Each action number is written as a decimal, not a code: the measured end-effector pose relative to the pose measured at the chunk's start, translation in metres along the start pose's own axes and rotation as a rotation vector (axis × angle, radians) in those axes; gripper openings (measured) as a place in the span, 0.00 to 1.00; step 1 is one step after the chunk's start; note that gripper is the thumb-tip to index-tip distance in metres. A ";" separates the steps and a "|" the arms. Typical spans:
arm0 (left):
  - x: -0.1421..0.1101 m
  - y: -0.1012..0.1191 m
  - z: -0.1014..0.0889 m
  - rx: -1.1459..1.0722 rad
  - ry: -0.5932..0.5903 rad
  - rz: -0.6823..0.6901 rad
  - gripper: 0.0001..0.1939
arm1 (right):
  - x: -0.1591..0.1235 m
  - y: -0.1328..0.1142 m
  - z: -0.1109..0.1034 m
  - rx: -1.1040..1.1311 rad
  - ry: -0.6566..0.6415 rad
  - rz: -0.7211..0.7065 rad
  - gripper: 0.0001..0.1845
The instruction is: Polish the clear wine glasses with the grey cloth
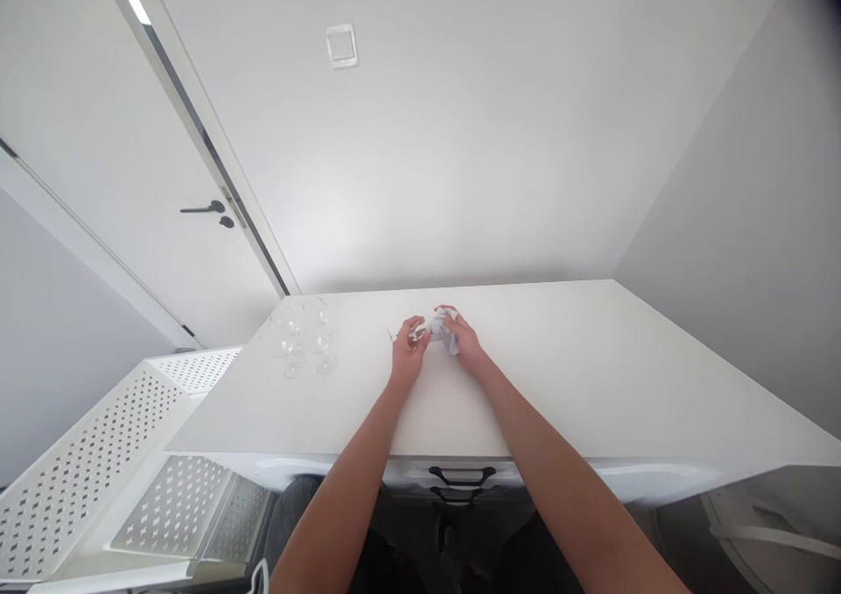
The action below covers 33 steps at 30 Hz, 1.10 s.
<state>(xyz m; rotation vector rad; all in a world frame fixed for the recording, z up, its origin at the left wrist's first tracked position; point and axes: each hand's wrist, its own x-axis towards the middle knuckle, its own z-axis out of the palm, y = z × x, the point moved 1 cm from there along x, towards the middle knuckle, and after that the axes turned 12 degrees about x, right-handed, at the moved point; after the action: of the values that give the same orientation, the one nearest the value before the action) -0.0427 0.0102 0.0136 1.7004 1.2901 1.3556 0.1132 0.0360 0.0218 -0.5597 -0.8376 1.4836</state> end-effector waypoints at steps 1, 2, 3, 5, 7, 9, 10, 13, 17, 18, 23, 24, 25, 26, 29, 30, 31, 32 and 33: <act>0.000 0.000 -0.001 0.006 0.008 -0.011 0.21 | 0.001 0.001 0.001 -0.016 0.015 -0.024 0.24; -0.001 0.001 -0.001 0.004 0.013 -0.025 0.21 | 0.000 0.001 0.002 -0.038 0.028 -0.042 0.25; -0.001 0.001 -0.001 0.000 0.018 -0.035 0.21 | -0.001 0.001 0.004 -0.062 0.037 -0.048 0.26; 0.000 0.002 -0.001 -0.004 -0.003 -0.040 0.22 | -0.005 0.000 0.006 -0.097 0.040 -0.026 0.27; 0.000 0.003 0.000 -0.009 -0.057 -0.023 0.21 | -0.010 -0.003 0.007 -0.093 0.014 0.023 0.28; 0.000 0.004 0.001 -0.032 -0.095 0.004 0.21 | -0.013 -0.005 0.008 -0.060 -0.039 0.073 0.28; 0.000 0.004 0.001 -0.046 -0.093 0.016 0.21 | -0.013 -0.005 0.008 -0.040 -0.066 0.093 0.27; -0.002 0.003 -0.001 -0.050 -0.051 0.021 0.20 | -0.011 -0.004 0.006 0.002 -0.088 0.112 0.24; -0.004 0.003 -0.004 0.035 0.008 -0.022 0.20 | -0.006 0.001 0.006 -0.015 -0.067 0.067 0.23; -0.004 0.003 -0.004 0.049 0.019 -0.031 0.20 | -0.005 0.002 0.006 -0.031 -0.062 0.051 0.23; -0.002 0.006 -0.004 0.070 0.073 -0.041 0.22 | -0.009 0.004 0.012 -0.087 0.002 -0.036 0.26; -0.002 0.006 -0.003 0.068 0.064 -0.036 0.22 | -0.010 0.002 0.013 -0.092 0.012 -0.040 0.27; -0.001 0.007 -0.003 0.066 0.044 -0.027 0.23 | -0.011 0.001 0.014 -0.100 0.016 -0.034 0.28; 0.000 0.006 -0.003 0.066 0.022 -0.025 0.23 | -0.012 -0.001 0.014 -0.107 0.022 -0.029 0.28; 0.001 0.004 -0.004 0.071 0.025 -0.034 0.22 | -0.013 -0.006 0.014 -0.110 -0.031 0.022 0.26; 0.001 0.003 -0.005 0.068 0.044 -0.050 0.22 | -0.013 -0.007 0.014 -0.098 -0.055 0.043 0.25; 0.001 0.001 -0.005 0.060 0.061 -0.067 0.22 | -0.012 -0.007 0.013 -0.086 -0.068 0.057 0.24; 0.001 0.001 -0.005 0.052 0.069 -0.078 0.22 | -0.011 -0.007 0.012 -0.076 -0.067 0.057 0.23; 0.000 0.000 -0.005 0.042 0.071 -0.082 0.22 | -0.010 -0.007 0.011 -0.074 -0.059 0.047 0.22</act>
<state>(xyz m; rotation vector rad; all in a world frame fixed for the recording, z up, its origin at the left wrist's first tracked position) -0.0472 0.0101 0.0151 1.6220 1.4222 1.3607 0.1100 0.0243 0.0327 -0.5967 -0.9336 1.5231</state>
